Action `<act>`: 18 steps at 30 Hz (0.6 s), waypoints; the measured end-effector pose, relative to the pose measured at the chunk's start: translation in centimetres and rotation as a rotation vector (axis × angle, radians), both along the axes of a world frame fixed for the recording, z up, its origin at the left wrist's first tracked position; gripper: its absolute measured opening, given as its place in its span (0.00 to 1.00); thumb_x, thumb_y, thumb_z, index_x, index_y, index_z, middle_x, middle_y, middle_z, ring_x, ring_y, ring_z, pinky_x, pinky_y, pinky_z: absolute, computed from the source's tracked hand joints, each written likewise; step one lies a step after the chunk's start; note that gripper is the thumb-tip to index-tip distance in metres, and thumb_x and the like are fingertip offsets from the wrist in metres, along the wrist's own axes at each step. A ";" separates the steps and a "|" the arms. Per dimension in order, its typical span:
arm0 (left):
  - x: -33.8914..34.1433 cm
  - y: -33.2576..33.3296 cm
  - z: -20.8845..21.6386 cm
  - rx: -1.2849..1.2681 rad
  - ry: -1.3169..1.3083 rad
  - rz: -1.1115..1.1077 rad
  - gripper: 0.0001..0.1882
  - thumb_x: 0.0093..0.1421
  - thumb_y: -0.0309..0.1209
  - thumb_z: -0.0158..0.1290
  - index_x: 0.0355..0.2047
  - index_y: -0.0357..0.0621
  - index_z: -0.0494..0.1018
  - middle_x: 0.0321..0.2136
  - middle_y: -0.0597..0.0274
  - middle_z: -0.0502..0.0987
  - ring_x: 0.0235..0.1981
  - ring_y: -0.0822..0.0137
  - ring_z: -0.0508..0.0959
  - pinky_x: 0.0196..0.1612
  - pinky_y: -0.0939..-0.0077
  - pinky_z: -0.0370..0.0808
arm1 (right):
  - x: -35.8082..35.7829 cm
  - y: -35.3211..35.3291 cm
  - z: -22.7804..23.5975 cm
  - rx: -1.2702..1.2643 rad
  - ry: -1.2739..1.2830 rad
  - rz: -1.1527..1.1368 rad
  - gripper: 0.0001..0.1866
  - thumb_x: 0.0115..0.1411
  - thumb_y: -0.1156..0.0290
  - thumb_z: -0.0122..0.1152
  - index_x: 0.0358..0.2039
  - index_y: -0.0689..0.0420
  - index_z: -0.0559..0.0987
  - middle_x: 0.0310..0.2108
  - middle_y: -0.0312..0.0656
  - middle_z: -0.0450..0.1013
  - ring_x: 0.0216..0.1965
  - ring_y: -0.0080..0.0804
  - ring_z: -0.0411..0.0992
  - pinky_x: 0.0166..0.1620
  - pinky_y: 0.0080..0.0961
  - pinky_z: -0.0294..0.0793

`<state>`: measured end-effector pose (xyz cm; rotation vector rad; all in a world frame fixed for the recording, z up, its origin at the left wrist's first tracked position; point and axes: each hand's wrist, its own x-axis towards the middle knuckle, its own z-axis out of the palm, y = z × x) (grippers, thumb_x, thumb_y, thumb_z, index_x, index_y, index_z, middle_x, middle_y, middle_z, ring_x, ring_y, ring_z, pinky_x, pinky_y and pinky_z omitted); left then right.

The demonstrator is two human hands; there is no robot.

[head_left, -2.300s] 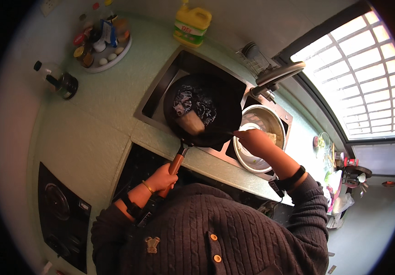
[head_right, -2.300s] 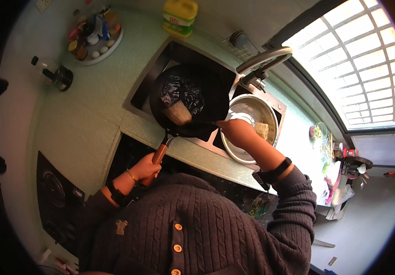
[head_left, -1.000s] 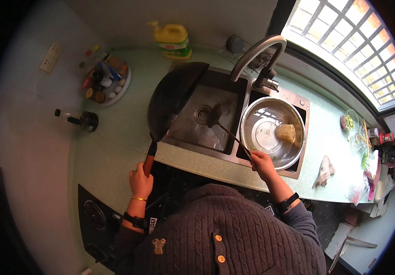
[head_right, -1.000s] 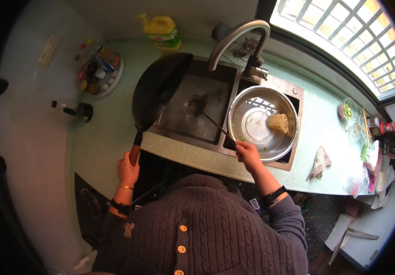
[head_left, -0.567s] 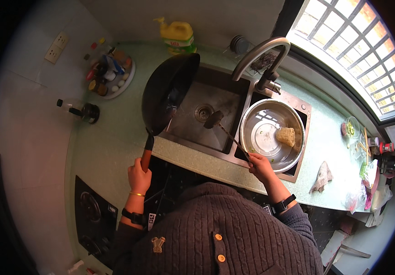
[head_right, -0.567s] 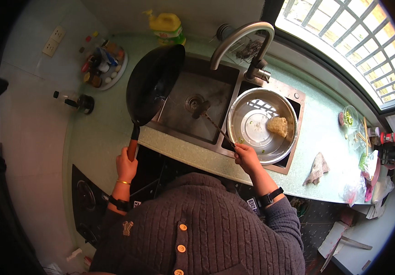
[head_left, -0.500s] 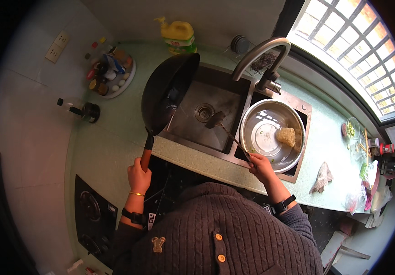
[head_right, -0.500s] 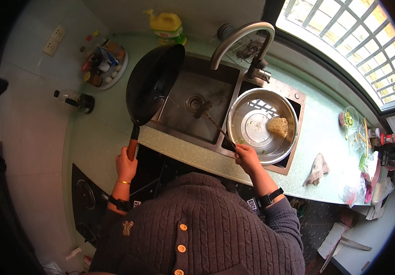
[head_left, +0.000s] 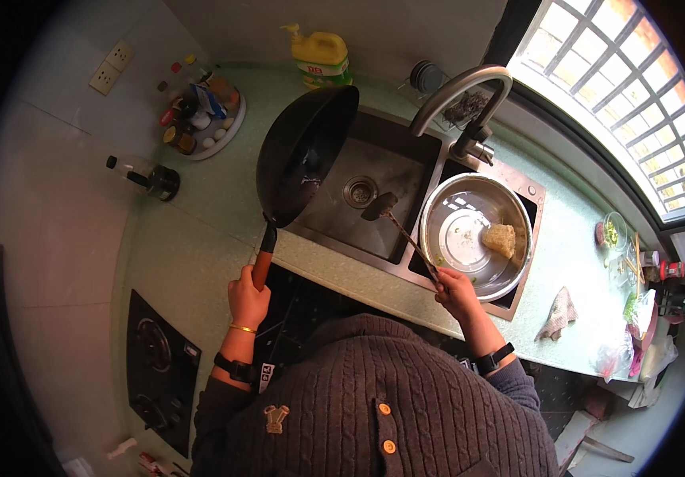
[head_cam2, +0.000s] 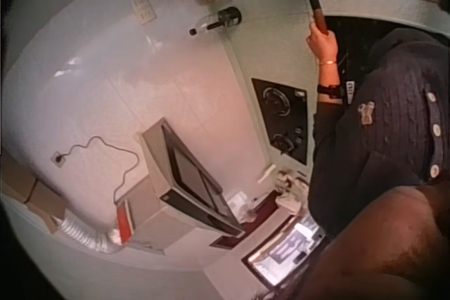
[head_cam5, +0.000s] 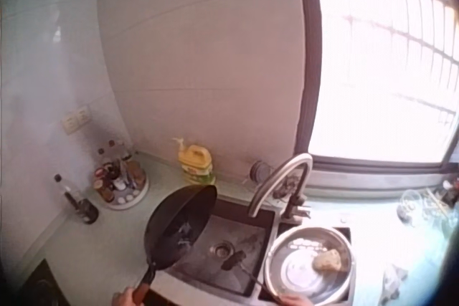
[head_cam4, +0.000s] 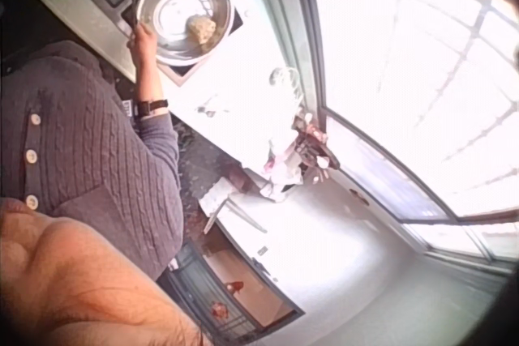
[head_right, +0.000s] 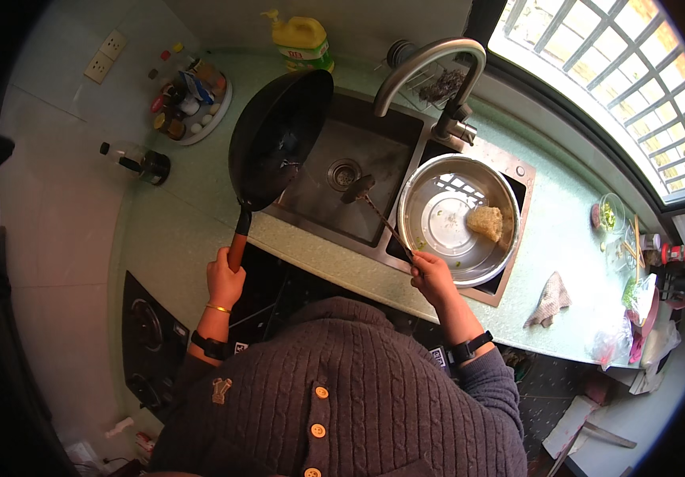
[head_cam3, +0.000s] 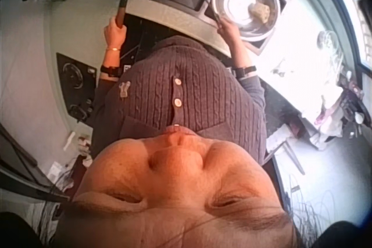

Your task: The person retrieves peanuts from the refrigerator, shells them by hand into a colander, rinses them under running water, and then stir-fries them in a wok on a gas stove using a spatula.

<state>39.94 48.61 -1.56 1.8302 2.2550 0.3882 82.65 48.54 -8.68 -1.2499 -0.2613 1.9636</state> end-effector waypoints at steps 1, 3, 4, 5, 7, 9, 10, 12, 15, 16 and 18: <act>0.0 0.0 -0.1 0.011 0.018 0.002 0.18 0.42 0.21 0.54 0.36 0.44 0.67 0.24 0.51 0.75 0.27 0.49 0.71 0.35 0.59 0.67 | 0.0 0.0 0.0 0.002 0.004 0.002 0.11 0.59 0.70 0.50 0.41 0.60 0.72 0.17 0.32 0.62 0.13 0.19 0.54 0.18 0.15 0.53; 0.1 -0.2 -0.1 0.026 0.039 -0.002 0.18 0.42 0.21 0.54 0.36 0.44 0.67 0.24 0.51 0.75 0.27 0.49 0.71 0.35 0.59 0.67 | 0.1 -0.1 0.1 0.002 0.005 0.004 0.11 0.60 0.70 0.50 0.42 0.60 0.72 0.17 0.32 0.62 0.13 0.19 0.54 0.18 0.15 0.54; 0.1 -0.2 0.0 0.031 0.042 -0.009 0.18 0.42 0.21 0.54 0.36 0.44 0.67 0.24 0.51 0.75 0.26 0.49 0.71 0.35 0.59 0.67 | 0.1 -0.1 0.1 0.003 0.001 0.005 0.11 0.60 0.70 0.50 0.42 0.60 0.72 0.17 0.32 0.62 0.13 0.19 0.54 0.18 0.15 0.54; 0.0 -0.3 0.0 0.037 0.045 -0.014 0.18 0.42 0.21 0.54 0.36 0.44 0.67 0.24 0.51 0.75 0.26 0.49 0.71 0.35 0.59 0.67 | 0.1 -0.1 0.0 0.004 -0.002 0.007 0.11 0.60 0.69 0.50 0.42 0.60 0.72 0.17 0.32 0.62 0.13 0.19 0.54 0.18 0.15 0.54; 0.1 -0.5 0.3 0.040 0.045 -0.018 0.18 0.42 0.21 0.54 0.36 0.44 0.67 0.24 0.51 0.75 0.26 0.49 0.72 0.34 0.58 0.67 | 0.2 0.0 0.0 0.005 -0.017 0.018 0.12 0.60 0.69 0.49 0.42 0.59 0.72 0.17 0.32 0.61 0.13 0.19 0.54 0.18 0.15 0.54; 0.4 -0.7 0.6 0.038 0.022 -0.006 0.18 0.43 0.22 0.54 0.37 0.43 0.66 0.24 0.50 0.75 0.26 0.49 0.72 0.34 0.58 0.67 | 0.3 0.1 -0.1 0.001 -0.006 0.034 0.11 0.61 0.68 0.48 0.41 0.58 0.72 0.17 0.31 0.61 0.13 0.18 0.53 0.18 0.15 0.54; 0.6 -0.8 0.7 0.035 0.000 0.007 0.18 0.43 0.22 0.54 0.37 0.43 0.66 0.24 0.49 0.75 0.27 0.48 0.72 0.34 0.58 0.67 | 0.3 0.1 0.0 -0.003 0.012 0.043 0.10 0.61 0.67 0.47 0.40 0.57 0.72 0.17 0.30 0.60 0.13 0.18 0.52 0.18 0.14 0.53; 1.4 -0.9 0.7 0.001 -0.117 0.046 0.17 0.43 0.23 0.53 0.37 0.42 0.66 0.25 0.48 0.74 0.28 0.47 0.72 0.33 0.58 0.68 | 0.6 0.1 0.2 -0.006 0.061 0.036 0.10 0.62 0.67 0.47 0.40 0.57 0.72 0.17 0.30 0.60 0.13 0.17 0.52 0.18 0.14 0.53; 2.7 -1.4 0.6 -0.071 -0.386 0.094 0.17 0.44 0.25 0.53 0.37 0.40 0.66 0.26 0.47 0.73 0.29 0.46 0.73 0.33 0.59 0.68 | 0.8 -0.5 1.1 -0.009 0.144 0.002 0.12 0.62 0.67 0.46 0.42 0.58 0.71 0.16 0.30 0.59 0.13 0.17 0.53 0.18 0.14 0.52; 3.1 -1.4 0.6 -0.067 -0.461 0.089 0.17 0.44 0.25 0.53 0.37 0.39 0.66 0.26 0.47 0.73 0.29 0.46 0.73 0.32 0.60 0.69 | 0.7 -0.8 1.7 0.035 0.109 0.003 0.13 0.62 0.65 0.46 0.43 0.58 0.71 0.16 0.29 0.58 0.13 0.16 0.52 0.17 0.13 0.51; 3.2 -1.8 1.1 -0.132 -0.623 0.092 0.17 0.44 0.27 0.53 0.37 0.39 0.66 0.25 0.49 0.72 0.29 0.48 0.73 0.32 0.62 0.69 | 0.3 -1.4 3.3 0.170 -0.014 -0.002 0.13 0.57 0.79 0.48 0.44 0.63 0.70 0.20 0.29 0.58 0.17 0.14 0.54 0.20 0.11 0.56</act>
